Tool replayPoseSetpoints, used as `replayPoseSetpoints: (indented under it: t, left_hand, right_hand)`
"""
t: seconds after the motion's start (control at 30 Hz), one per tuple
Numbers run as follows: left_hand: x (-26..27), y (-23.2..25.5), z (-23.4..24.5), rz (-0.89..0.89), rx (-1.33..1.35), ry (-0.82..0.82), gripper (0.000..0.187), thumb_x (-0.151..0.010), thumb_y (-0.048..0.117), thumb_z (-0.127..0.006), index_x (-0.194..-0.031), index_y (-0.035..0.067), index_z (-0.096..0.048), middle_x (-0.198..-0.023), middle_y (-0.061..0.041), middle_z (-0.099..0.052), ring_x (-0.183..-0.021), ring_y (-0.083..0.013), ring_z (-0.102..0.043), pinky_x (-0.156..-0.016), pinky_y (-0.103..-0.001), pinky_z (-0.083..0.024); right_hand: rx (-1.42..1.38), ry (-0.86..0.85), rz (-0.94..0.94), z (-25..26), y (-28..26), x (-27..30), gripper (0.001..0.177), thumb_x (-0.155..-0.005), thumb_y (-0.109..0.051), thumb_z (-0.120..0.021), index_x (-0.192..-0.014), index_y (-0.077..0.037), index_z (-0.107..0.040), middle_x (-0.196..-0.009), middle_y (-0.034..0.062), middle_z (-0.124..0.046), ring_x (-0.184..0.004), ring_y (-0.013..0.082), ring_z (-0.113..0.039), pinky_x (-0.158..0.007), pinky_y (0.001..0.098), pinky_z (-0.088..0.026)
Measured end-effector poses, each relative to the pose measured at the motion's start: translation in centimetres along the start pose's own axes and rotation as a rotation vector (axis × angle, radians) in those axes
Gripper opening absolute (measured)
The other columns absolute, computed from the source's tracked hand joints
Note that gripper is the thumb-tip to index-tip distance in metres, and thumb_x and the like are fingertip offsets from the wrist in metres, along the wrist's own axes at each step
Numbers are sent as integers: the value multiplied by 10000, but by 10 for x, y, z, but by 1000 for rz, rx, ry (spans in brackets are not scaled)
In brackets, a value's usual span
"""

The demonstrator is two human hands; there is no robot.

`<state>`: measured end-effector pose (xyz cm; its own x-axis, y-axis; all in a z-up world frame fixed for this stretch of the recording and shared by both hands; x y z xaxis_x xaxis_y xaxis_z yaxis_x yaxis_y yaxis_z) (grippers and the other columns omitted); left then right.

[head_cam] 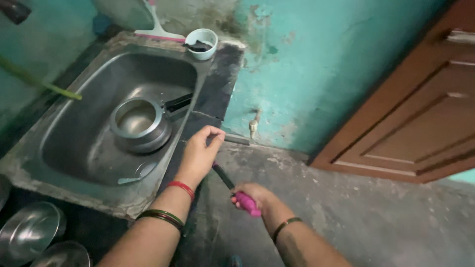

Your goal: The person sweeps a tiled floor with a broom, moving debris toward a doorway and into an adjacent kitchen area. The person sweeps around a woven cot and along the base of walls and doorframes.

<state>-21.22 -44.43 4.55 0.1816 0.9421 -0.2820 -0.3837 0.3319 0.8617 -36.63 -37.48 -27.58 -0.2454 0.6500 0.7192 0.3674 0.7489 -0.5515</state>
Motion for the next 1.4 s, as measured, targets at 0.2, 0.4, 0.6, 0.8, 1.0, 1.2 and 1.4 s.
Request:
replayPoseSetpoints:
  t: [0.2, 0.4, 0.6, 0.8, 1.0, 1.2, 1.4]
  left_hand:
    - [6, -9, 30, 27, -84, 30, 215, -923, 241, -691, -1025, 56, -735, -928, -109, -763, -874, -217, -717, -788, -336, -527]
    - [9, -7, 40, 48, -52, 39, 220, -933, 251, -680, -1035, 64, -731, -928, -96, -766, -837, -189, -718, -761, -325, -529]
    - [7, -4, 38, 30, 18, 57, 213, -929, 239, -685, -1020, 52, -732, -925, -94, -772, -841, -185, -718, -763, -323, -526]
    - [2, -4, 34, -21, 124, 76, 187, -951, 212, -685, -1022, 45, -728, -917, -76, -767, -864, -149, -711, -790, -300, -536]
    - [7, -12, 25, -4, 214, 12, 161, -963, 193, -683, -1024, 49, -723, -921, -41, -765, -871, -108, -695, -795, -277, -537]
    - [14, -16, 1, 61, 311, -45, 140, -960, 173, -689, -1007, 46, -723, -865, 1, -720, -819, -61, -627, -744, -250, -509]
    - [21, -16, -21, 38, 404, -129, 125, -977, 143, -679, -1027, 34, -713, -876, 11, -706, -808, -47, -607, -728, -235, -495]
  right_hand:
    - [-90, 2, -86, 4, 10, -93, 162, -926, -124, -665, -1005, -28, -562, -749, 133, -634, -591, 238, -637, -463, 310, -560]
    - [-456, -8, -5, 4, 25, -85, 163, -952, -70, -596, -1024, 37, -496, -749, 179, -604, -586, 265, -623, -464, 328, -556]
    - [-612, 171, 172, -61, 22, -1, 148, -920, -69, -615, -1008, 5, -521, -714, 161, -592, -529, 250, -579, -454, 355, -537]
    - [-373, 150, 188, -66, 6, 33, 158, -923, -52, -603, -1028, 48, -540, -745, 171, -632, -542, 260, -592, -454, 359, -556]
    - [-627, 217, 97, 26, 9, -13, 193, -933, -44, -579, -1073, 31, -470, -790, 177, -598, -588, 273, -609, -457, 345, -545]
    - [-665, 386, 201, 58, 66, -3, 172, -935, -38, -578, -1070, 38, -503, -780, 184, -602, -562, 279, -601, -469, 370, -552]
    - [-713, 529, 319, 34, 50, 32, 155, -940, -98, -559, -1039, 22, -548, -718, 170, -596, -528, 282, -585, -463, 400, -519]
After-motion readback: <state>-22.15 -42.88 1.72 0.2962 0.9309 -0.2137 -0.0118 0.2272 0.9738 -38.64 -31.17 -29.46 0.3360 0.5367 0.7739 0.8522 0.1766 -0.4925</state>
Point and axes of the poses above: each hand's wrist, its own x-axis away from the middle knuckle, its own z-axis out of the back of the hand, y = z × x, the point moved 8 cm from there along -x, towards the middle knuckle
